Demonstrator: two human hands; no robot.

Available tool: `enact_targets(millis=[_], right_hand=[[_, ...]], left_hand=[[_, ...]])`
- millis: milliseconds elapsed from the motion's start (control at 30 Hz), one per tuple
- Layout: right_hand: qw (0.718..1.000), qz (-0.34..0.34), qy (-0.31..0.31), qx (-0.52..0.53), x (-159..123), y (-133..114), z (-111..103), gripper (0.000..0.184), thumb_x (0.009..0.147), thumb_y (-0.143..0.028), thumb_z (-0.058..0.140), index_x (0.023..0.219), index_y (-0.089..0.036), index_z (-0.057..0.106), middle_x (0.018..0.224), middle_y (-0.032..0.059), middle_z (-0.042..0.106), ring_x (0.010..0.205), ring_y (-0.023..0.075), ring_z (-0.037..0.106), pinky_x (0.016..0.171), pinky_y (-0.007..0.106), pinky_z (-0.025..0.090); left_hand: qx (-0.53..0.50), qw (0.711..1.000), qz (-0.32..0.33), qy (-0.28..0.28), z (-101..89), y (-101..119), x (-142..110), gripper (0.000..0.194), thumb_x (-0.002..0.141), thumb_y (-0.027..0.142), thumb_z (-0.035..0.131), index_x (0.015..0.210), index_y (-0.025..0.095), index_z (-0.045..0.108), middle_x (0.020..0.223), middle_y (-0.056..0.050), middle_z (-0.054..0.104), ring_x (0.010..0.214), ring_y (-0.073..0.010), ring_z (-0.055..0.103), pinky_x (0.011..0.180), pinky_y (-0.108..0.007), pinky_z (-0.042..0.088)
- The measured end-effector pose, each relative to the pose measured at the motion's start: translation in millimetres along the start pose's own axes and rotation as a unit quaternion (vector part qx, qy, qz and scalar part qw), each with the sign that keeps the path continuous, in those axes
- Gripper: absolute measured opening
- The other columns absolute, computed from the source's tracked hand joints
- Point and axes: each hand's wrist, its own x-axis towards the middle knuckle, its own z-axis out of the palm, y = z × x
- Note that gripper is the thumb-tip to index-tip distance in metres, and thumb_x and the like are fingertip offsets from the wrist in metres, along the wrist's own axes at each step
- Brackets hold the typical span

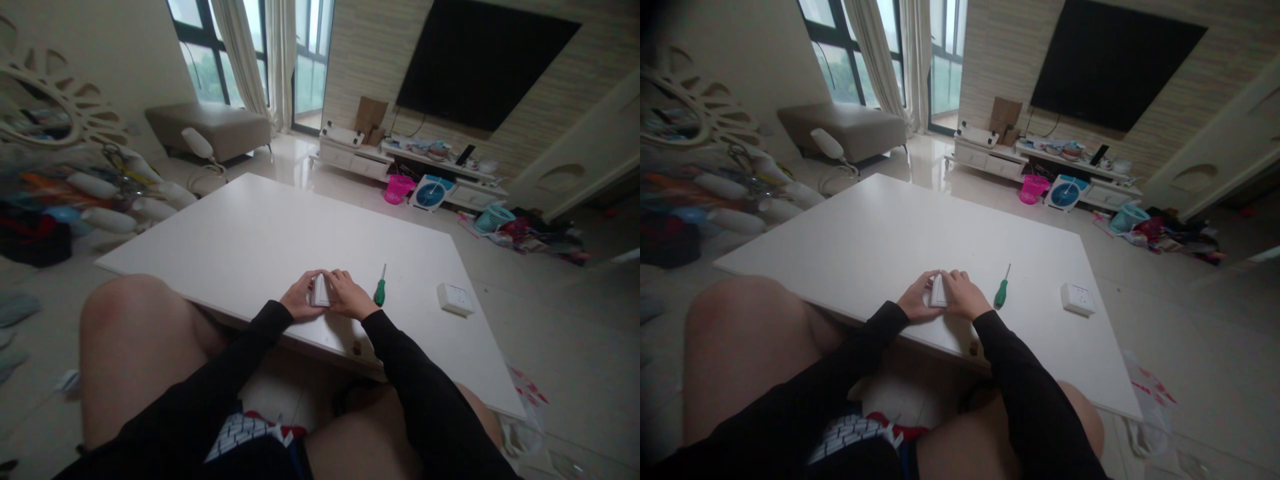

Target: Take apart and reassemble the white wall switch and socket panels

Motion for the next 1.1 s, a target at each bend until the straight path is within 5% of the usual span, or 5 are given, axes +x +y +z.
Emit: enact_targets(millis=[600,767,933,1100], right_hand=[[0.994,-0.022,0.023,0.109,0.9,-1.9,-2.3,0.107,0.068,-0.011,0.082,0.16,-0.024,0.028,0.142,0.0163,0.048,0.13,0.0331,0.051,0.11,0.053,0.045],[0.971,-0.016,0.051,0.232,5.3,5.8,1.4,0.107,0.06,-0.015,0.086,0.154,-0.021,0.035,0.148,0.0174,0.048,0.138,0.0341,0.048,0.118,0.054,0.037],[0.943,0.044,0.03,0.329,5.3,2.9,-4.1,0.099,0.063,-0.025,0.088,0.149,-0.021,0.04,0.143,0.0157,0.054,0.127,0.0297,0.057,0.108,0.048,0.048],[0.916,0.085,-0.011,0.391,4.9,0.8,-6.6,0.098,0.063,-0.032,0.091,0.147,-0.024,0.041,0.136,0.013,0.058,0.11,0.0246,0.064,0.096,0.044,0.055]], left_hand=[[-0.046,0.994,0.086,0.044,-2.6,-5.3,-3.6,0.095,0.069,0.027,0.086,0.15,0.027,0.037,0.143,-0.015,0.046,0.11,-0.0255,0.06,0.08,-0.04,0.062],[-0.041,0.997,0.04,0.055,-4.0,-4.7,-2.8,0.089,0.072,0.037,0.086,0.146,0.024,0.04,0.137,-0.015,0.05,0.103,-0.0236,0.061,0.081,-0.041,0.062],[-0.089,0.995,-0.043,0.004,-5.1,-8.4,1.6,0.083,0.077,0.05,0.081,0.144,0.018,0.043,0.13,-0.016,0.06,0.108,-0.0295,0.064,0.087,-0.045,0.06],[-0.13,0.99,-0.044,0.007,-5.2,-14.6,1.9,0.082,0.08,0.066,0.071,0.141,0.015,0.049,0.127,-0.016,0.062,0.111,-0.0332,0.065,0.093,-0.048,0.057]])
